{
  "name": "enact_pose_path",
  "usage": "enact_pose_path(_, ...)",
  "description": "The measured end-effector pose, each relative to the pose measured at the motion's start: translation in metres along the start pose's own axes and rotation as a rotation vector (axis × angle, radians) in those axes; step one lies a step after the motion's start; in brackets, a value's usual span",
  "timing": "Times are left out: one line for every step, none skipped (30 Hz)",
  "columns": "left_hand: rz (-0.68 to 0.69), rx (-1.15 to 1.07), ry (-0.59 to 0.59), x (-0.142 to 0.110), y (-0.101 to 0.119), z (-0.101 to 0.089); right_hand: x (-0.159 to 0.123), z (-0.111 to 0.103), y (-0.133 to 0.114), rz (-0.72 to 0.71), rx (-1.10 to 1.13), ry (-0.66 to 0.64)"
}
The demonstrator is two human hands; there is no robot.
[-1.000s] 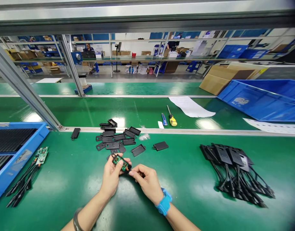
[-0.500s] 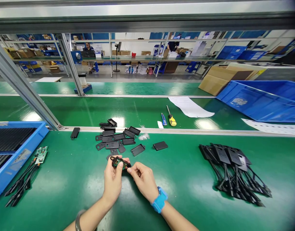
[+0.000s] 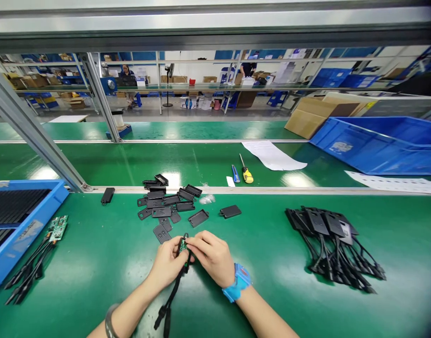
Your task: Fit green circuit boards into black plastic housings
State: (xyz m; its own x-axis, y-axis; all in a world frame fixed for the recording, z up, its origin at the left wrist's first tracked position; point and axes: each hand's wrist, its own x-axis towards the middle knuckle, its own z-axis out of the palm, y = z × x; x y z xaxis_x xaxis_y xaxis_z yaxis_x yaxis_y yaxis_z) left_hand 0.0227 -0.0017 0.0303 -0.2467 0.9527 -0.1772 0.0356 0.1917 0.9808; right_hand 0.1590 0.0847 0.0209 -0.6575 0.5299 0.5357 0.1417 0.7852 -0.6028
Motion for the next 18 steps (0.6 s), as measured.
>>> enact_pose_path(0.014,0.062,0.007,-0.0003,-0.0011,0.0002,-0.0003,0.0004,0.0011,-0.032,-0.046,-0.001)
enact_pose_path(0.027,0.118,0.013,-0.0007,-0.0015,0.0002,-0.0004,0.0005,0.0018,-0.060,-0.084,0.000)
enact_pose_path(0.037,0.166,0.016,-0.0011,-0.0014,0.0000,-0.0003,0.0005,0.0023,-0.087,-0.116,-0.002)
enact_pose_path(0.048,0.203,0.017,-0.0016,-0.0007,-0.0003,-0.0001,0.0003,0.0024,-0.109,-0.141,-0.009)
enact_pose_path(0.058,0.232,0.017,-0.0021,0.0003,-0.0005,0.0000,0.0002,0.0024,-0.126,-0.158,-0.018)
enact_pose_path(0.064,0.253,0.018,-0.0025,0.0014,-0.0005,0.0001,0.0002,0.0024,-0.135,-0.165,-0.028)
enact_pose_path(0.065,0.267,0.018,-0.0029,0.0025,-0.0005,-0.0001,0.0003,0.0025,-0.136,-0.162,-0.036)
enact_pose_path(0.061,0.277,0.018,-0.0031,0.0035,-0.0004,-0.0004,0.0005,0.0028,-0.133,-0.151,-0.041)
enact_pose_path(0.056,0.284,0.018,-0.0032,0.0042,-0.0004,-0.0009,0.0009,0.0033,-0.126,-0.134,-0.041)
enact_pose_path(0.049,0.287,0.016,-0.0033,0.0047,-0.0003,-0.0015,0.0012,0.0040,-0.119,-0.115,-0.041)
enact_pose_path(0.041,0.290,0.012,-0.0033,0.0050,-0.0004,-0.0019,0.0015,0.0048,-0.114,-0.097,-0.040)
enact_pose_path(0.036,0.296,0.010,-0.0033,0.0050,-0.0004,-0.0021,0.0017,0.0055,-0.111,-0.084,-0.041)
enact_pose_path(0.032,0.304,0.007,-0.0034,0.0049,-0.0006,-0.0021,0.0017,0.0061,-0.111,-0.077,-0.041)
enact_pose_path(0.032,0.317,0.005,-0.0035,0.0047,-0.0007,-0.0018,0.0018,0.0065,-0.114,-0.077,-0.044)
enact_pose_path(0.033,0.338,0.002,-0.0037,0.0043,-0.0008,-0.0013,0.0019,0.0065,-0.121,-0.081,-0.051)
enact_pose_path(0.035,0.363,0.002,-0.0039,0.0038,-0.0008,-0.0005,0.0022,0.0060,-0.134,-0.094,-0.062)
enact_pose_path(0.038,0.387,0.002,-0.0040,0.0031,-0.0009,0.0003,0.0027,0.0049,-0.148,-0.117,-0.072)
enact_pose_path(0.037,0.405,-0.001,-0.0041,0.0023,-0.0010,0.0012,0.0033,0.0033,-0.162,-0.152,-0.083)
